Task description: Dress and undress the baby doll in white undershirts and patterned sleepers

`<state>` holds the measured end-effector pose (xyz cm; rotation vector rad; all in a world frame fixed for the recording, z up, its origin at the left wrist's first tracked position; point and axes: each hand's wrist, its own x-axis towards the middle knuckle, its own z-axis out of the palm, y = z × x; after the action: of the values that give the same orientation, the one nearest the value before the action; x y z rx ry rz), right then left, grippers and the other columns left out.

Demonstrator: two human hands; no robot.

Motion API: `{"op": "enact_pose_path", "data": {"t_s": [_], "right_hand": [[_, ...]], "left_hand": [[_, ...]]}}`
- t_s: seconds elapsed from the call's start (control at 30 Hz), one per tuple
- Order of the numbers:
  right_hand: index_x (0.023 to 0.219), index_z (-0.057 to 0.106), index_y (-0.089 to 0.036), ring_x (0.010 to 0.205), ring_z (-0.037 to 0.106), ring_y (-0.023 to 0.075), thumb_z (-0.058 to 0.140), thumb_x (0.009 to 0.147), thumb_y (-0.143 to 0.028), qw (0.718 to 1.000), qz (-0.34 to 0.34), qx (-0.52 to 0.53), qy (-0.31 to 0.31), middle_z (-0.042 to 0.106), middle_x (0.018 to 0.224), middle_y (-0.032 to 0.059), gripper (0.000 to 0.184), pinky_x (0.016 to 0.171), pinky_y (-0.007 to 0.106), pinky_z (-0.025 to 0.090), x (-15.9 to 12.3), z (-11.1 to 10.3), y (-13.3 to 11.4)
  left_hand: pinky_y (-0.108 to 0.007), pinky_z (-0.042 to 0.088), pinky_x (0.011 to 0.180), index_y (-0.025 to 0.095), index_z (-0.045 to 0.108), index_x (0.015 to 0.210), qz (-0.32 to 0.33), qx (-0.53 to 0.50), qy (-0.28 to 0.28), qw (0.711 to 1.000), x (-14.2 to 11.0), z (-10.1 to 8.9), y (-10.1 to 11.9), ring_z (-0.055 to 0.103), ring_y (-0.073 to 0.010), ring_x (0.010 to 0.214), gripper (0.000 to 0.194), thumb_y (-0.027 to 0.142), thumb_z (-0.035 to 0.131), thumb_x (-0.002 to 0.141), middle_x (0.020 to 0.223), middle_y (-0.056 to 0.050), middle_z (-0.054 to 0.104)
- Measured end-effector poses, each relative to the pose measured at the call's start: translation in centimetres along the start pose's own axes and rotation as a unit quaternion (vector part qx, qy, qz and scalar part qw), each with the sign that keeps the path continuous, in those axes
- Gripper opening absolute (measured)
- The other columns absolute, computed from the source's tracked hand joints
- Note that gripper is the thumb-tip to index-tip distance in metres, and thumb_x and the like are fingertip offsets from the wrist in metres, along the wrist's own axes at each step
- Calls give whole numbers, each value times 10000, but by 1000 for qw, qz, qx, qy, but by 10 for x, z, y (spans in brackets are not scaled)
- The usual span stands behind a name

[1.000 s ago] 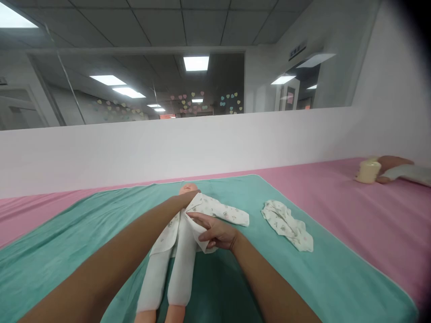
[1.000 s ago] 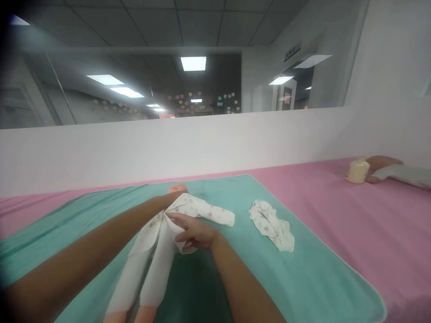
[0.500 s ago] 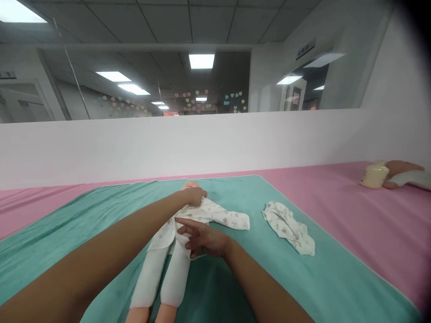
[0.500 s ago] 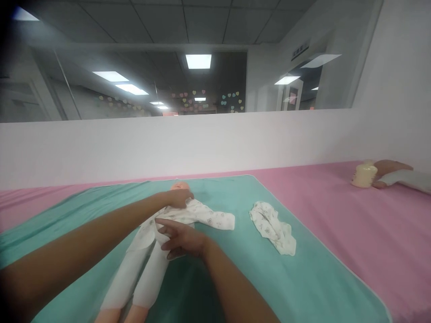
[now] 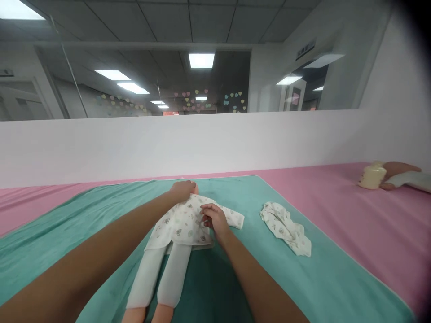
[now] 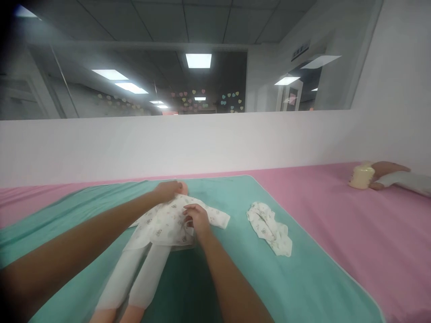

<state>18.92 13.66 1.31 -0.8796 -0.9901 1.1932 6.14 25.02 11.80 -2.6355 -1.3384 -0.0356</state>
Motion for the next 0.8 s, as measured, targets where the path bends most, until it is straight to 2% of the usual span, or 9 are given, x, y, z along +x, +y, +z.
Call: {"op": "enact_pose_path", "data": {"t_s": [0.07,0.2,0.33,0.4,0.53,0.6,0.63,0.7,0.8], "right_hand": [[793,578,-173,509,489,93,504,700,-300,991,-19,-114,63,590,690,2,174,463,216,358,8,-8,10],[671,539,-188,572,497,114,427,767,-332,940,-74,-320,96,558,612,-13,207,568,241,362,11,-18,22],[568,486,-186,597,464,130,396,810,-364,866,-82,-479,118,546,597,17,314,581,260,293,8,-22,25],[525,458,-185,591,452,134,380,825,-389,851,-80,-507,109,540,584,31,371,580,269,271,7,-21,24],[522,451,-186,590,463,137,357,839,-413,866,-85,-486,81,543,580,26,401,582,269,273,5,-14,23],[570,483,-190,610,483,143,363,836,-417,878,-89,-465,70,556,607,16,370,591,266,290,5,-9,25],[605,502,-193,628,494,146,368,834,-419,885,-91,-453,64,565,630,12,349,600,265,301,4,-6,26],[683,532,-199,676,515,155,381,830,-416,900,-97,-421,52,578,685,6,303,629,266,327,3,-1,28],[792,556,-204,760,537,173,402,825,-435,928,-92,-360,33,596,782,8,280,686,281,367,1,5,26]], "left_hand": [[-342,433,723,211,527,1015,-4,5,11,1000,-10,6,2,548,-229,891,291,143,445,744,1039,-89,563],[-315,429,750,243,478,1107,-14,-15,52,998,-33,13,2,501,-216,1010,308,209,335,837,1144,-75,506],[-298,439,785,254,464,1128,-38,-134,100,985,-59,24,-14,485,-199,1060,322,356,315,862,1203,-42,473],[-293,442,803,238,461,1131,-78,-200,121,969,-74,36,-26,509,-188,1041,354,407,307,862,1204,-42,482],[-297,426,867,215,505,1040,-131,-278,161,938,-107,67,-45,531,-189,1020,356,449,312,855,1091,-38,571],[-312,433,864,206,520,977,-171,-319,160,918,-121,78,-49,556,-195,970,347,453,308,855,1017,-37,609],[-320,439,860,205,526,954,-182,-345,147,909,-127,81,-50,563,-198,959,362,466,294,859,1000,-39,619],[-323,450,854,211,543,952,-169,-422,85,887,-136,82,-49,568,-200,968,442,511,229,871,1004,-41,631],[-314,468,817,215,556,1027,-120,-553,-17,824,-140,80,-45,579,-207,958,535,594,223,850,1020,-55,642]]}}
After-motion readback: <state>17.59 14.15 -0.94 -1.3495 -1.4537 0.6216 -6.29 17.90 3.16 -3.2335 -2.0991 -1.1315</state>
